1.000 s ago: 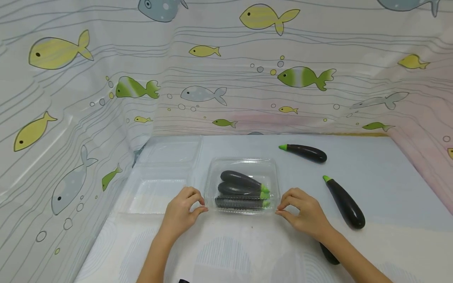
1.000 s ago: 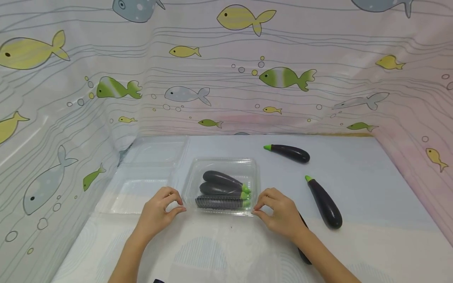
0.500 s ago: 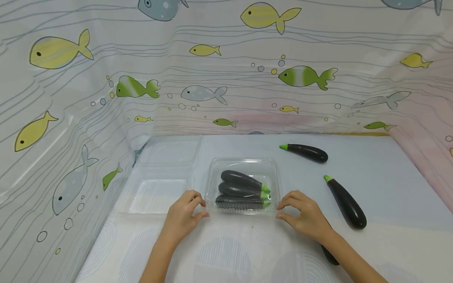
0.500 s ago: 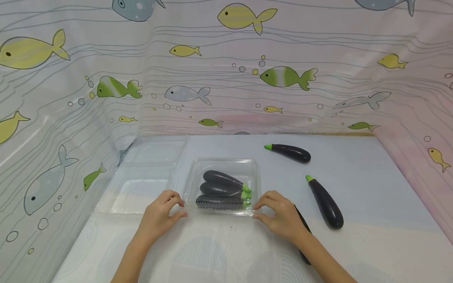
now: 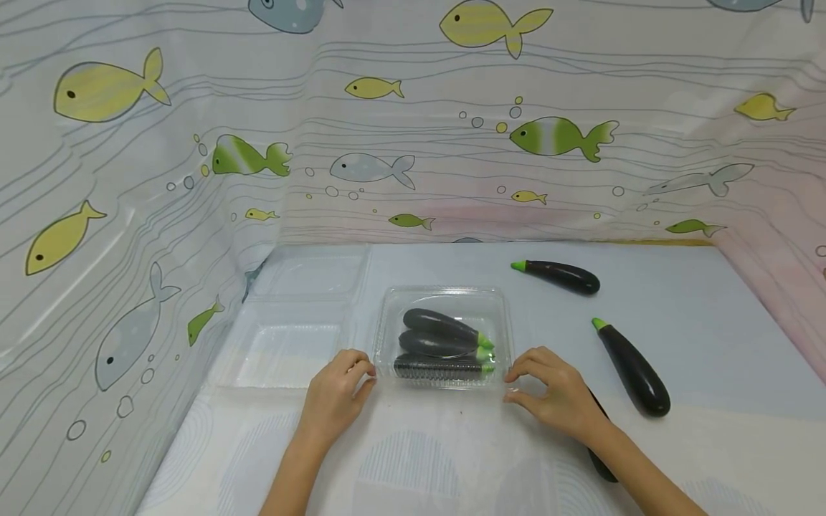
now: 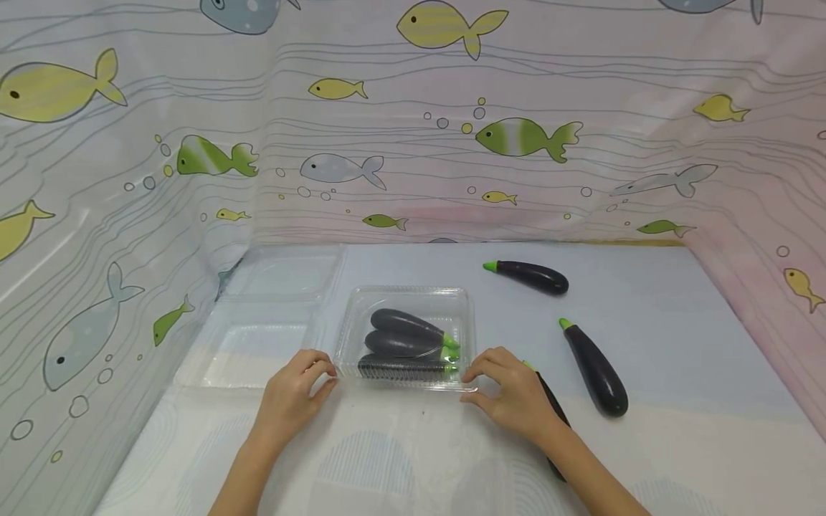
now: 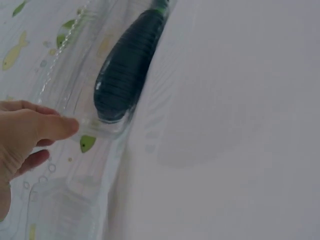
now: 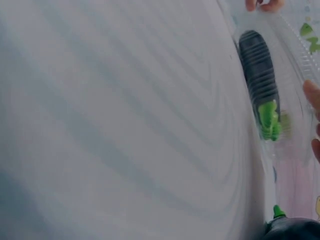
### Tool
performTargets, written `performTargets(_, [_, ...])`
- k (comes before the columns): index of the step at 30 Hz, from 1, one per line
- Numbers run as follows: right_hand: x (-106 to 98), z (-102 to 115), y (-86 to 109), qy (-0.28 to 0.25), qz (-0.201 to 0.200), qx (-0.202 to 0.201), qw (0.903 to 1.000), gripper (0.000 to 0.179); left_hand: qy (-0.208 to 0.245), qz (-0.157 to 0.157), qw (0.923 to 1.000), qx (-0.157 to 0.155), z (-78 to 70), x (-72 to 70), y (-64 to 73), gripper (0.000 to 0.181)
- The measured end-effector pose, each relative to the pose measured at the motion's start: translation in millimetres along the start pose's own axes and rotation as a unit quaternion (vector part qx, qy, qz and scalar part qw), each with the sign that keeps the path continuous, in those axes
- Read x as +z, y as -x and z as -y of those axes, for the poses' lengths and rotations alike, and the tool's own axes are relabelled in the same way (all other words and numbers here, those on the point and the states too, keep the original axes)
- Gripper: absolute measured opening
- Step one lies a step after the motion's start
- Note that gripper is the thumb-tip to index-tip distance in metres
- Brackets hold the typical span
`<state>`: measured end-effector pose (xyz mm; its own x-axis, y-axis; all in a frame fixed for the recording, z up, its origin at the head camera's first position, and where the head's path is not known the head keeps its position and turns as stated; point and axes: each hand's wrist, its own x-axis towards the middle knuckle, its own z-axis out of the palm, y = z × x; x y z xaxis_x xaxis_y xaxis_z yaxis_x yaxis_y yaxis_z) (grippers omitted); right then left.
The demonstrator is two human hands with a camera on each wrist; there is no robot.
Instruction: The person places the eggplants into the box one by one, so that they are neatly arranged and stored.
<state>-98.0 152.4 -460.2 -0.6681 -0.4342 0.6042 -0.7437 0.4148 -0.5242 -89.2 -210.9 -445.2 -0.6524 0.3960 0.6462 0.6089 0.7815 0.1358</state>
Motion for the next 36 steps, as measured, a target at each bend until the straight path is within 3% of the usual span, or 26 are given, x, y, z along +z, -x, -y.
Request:
performTargets(8, [0, 2, 0.6, -0.001, 0.007, 0.015, 0.9999, 0.03, 0.015, -0.017, 0.9997, 0.005, -1.3, -1.4, -1.5, 0.031])
performTargets(13, [0, 2, 0.6, 0.0, 0.007, 0.017, 0.9998, 0.024, 0.017, -0.007, 0.9998, -0.005, -0.8, -1.5, 0.6, 0.035])
performTargets(20, [1, 4, 0.6, 0.009, -0.011, 0.032, 0.9994, 0.026, 0.056, 0.033, 0.994, -0.088, -0.1, -5.6, 6.1, 0.047])
performTargets(28, [2, 5, 0.6, 0.018, -0.045, 0.06, 0.997, 0.055, 0.084, 0.042, 0.9781, -0.186, 4.7, -14.3, 11.7, 0.07])
performTargets(33, [1, 5, -1.5, 0.022, -0.058, 0.061, 0.9962, 0.058, 0.069, 0.069, 0.969, -0.227, 9.3, -20.1, 17.2, 0.086])
performTargets(36, [2, 6, -2.4, 0.032, -0.055, 0.082, 0.9946, 0.064, 0.045, 0.095, 0.964, -0.244, 12.1, -23.4, 21.6, 0.092])
